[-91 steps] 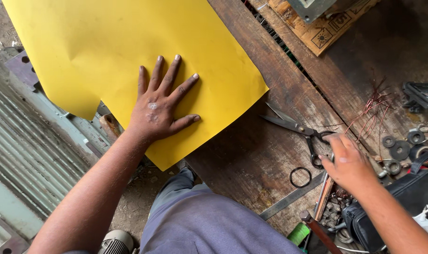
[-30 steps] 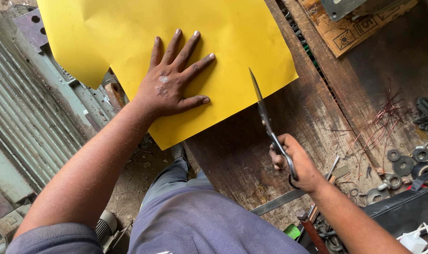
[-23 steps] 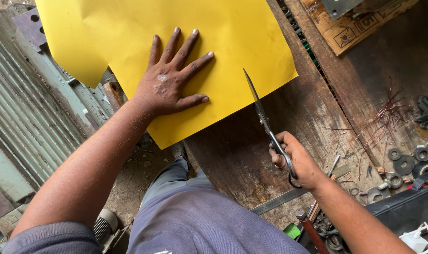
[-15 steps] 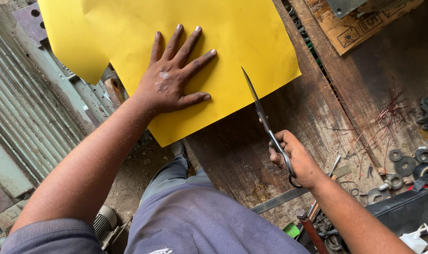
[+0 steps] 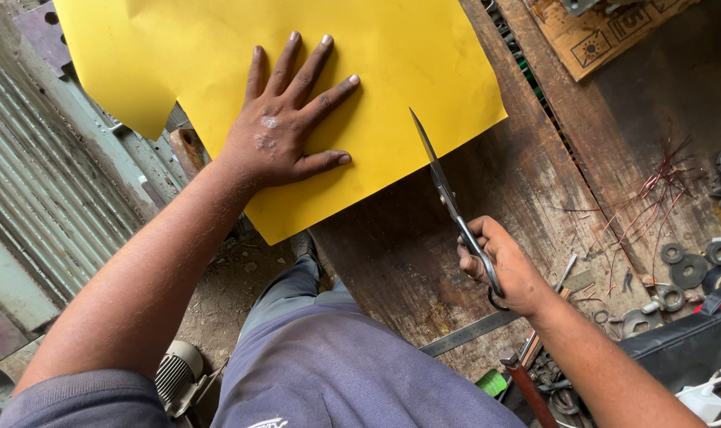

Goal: The person cuts a rectangular piece from a large yellow sheet using shears, then uses a hammer to flatten the cut piece on a wooden workbench. The person also briefly moves the remaining sheet aside.

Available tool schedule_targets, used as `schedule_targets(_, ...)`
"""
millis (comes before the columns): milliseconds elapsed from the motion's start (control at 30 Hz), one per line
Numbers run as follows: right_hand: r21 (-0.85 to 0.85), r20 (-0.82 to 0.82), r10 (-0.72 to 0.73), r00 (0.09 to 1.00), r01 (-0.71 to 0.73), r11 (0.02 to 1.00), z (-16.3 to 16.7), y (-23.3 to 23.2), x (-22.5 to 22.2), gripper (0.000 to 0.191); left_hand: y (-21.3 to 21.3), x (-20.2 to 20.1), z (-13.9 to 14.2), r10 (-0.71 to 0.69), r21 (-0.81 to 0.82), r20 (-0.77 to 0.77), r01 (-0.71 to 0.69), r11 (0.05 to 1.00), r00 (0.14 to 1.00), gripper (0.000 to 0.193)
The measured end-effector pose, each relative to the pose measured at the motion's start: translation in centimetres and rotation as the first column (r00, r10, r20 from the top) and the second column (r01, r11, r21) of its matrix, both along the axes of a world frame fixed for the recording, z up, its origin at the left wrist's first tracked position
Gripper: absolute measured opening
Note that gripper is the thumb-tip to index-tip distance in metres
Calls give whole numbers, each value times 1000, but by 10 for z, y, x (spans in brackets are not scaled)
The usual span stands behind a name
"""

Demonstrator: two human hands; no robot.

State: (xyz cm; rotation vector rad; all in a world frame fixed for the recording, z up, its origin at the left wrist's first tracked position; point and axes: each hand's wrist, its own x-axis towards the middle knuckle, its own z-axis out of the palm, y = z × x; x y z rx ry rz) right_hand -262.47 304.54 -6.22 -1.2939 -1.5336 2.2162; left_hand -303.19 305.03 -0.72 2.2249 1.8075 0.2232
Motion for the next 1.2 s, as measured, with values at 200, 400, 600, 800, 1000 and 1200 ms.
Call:
schedule_targets(200,42,72,20,997,-23,999,4,5,-5,66,0,0,0,3,-1,-6,-3,1000,1000,88)
schedule_targets(400,35,85,22,996,-25,999,8,6,-8,68,0,0,-1,6,-5,5,-6,1000,1000,88)
schedule_targets(600,13,90,0,996,-1,1000,2,4,-6,51,-1,-1,-3,-8,-2,-11,8,1000,1000,94)
schedule_targets(800,-13,140,-35,990,37,999,-4,2,-4,30,-2,-3,-6,19,-6,-1,-19,1000,1000,109)
schedule_targets(1000,-7,197,-44,979,46,999,-8,1,-4,28,-2,-4,-6,18,3,3,-18,1000,1000,108)
schedule_targets(1200,14,227,-46,973,44,999,-3,3,-7,30,-2,-4,-8,22,9,-7,-22,1000,1000,109)
